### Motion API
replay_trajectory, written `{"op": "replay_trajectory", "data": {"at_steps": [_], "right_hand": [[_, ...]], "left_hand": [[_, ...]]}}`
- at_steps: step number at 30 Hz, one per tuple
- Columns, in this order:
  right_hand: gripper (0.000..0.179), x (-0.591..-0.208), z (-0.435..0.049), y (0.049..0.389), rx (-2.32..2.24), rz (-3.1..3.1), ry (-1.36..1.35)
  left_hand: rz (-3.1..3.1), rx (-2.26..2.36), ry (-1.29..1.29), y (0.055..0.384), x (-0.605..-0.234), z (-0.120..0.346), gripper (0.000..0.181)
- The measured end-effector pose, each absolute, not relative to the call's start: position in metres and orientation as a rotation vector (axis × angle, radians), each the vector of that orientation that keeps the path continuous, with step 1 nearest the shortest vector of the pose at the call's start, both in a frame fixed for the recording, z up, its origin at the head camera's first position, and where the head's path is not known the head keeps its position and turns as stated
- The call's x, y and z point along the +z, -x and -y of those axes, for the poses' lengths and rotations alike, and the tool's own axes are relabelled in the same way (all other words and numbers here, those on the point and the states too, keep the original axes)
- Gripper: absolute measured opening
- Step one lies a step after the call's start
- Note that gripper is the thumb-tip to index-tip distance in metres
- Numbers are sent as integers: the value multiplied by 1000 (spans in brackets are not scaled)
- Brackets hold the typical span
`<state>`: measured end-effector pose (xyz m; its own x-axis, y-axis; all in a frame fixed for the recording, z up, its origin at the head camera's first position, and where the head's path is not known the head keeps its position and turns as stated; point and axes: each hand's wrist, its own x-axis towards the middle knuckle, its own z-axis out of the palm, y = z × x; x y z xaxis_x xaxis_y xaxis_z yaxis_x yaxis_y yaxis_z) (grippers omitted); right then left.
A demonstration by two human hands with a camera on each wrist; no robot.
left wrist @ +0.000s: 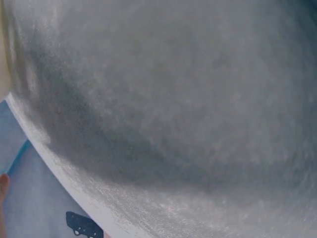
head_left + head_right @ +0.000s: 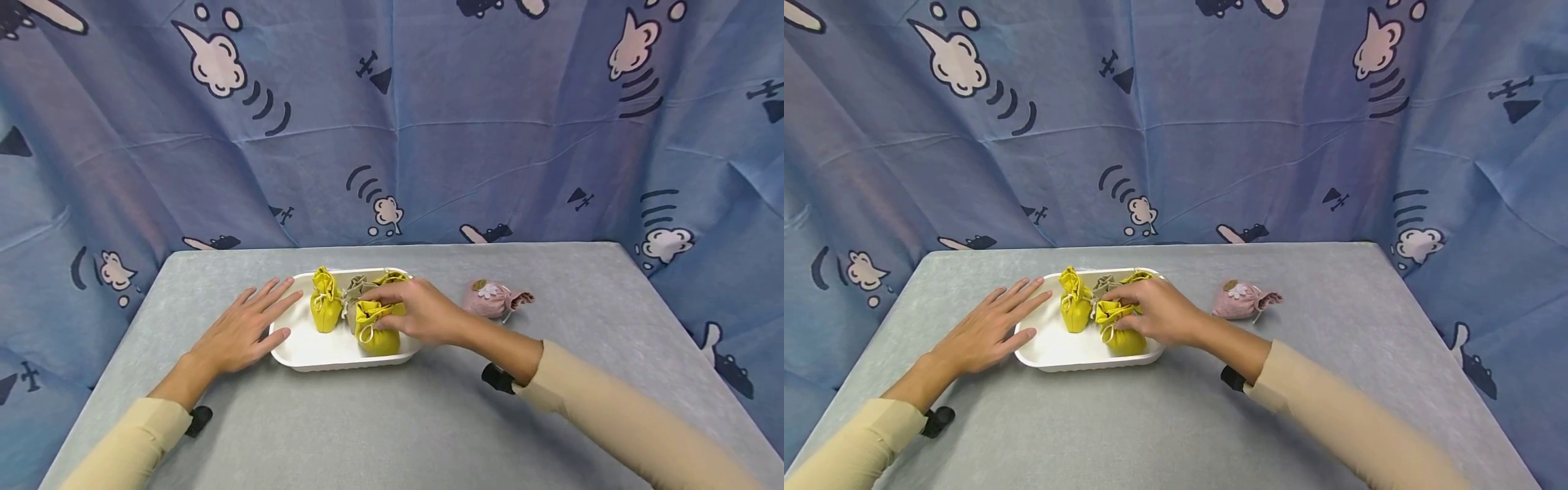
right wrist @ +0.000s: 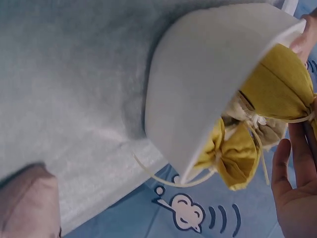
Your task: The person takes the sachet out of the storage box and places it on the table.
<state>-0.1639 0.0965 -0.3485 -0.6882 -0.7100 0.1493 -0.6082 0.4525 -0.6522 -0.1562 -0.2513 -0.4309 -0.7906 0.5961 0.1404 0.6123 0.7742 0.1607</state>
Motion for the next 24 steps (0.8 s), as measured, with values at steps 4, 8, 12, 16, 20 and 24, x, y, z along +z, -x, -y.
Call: {"op": "replay_trajectory", "data": {"at_steps": [4,8,12,16,20,24], "right_hand": [[39,-338,-100,165,-1066,-2557,1176],[38,-329,-104,166,-1056,-2569,1172],[38,-322,-110,167,-1073,-2581,1180],[36,-315,-116,169,-1105,-2610,1214],[37,-309,-123,171,-1118,-2639,1212],[40,-302,-131,173,-1103,-2663,1192]], "left_hand": [[2876,-305,985,156,-431,252,65],[2873,-302,985,156,-432,252,65],[2870,-301,986,157,-432,252,65],[2869,-297,985,157,-432,252,66],[2867,-296,984,157,-433,252,67],[2867,-302,986,157,-433,251,66]]}}
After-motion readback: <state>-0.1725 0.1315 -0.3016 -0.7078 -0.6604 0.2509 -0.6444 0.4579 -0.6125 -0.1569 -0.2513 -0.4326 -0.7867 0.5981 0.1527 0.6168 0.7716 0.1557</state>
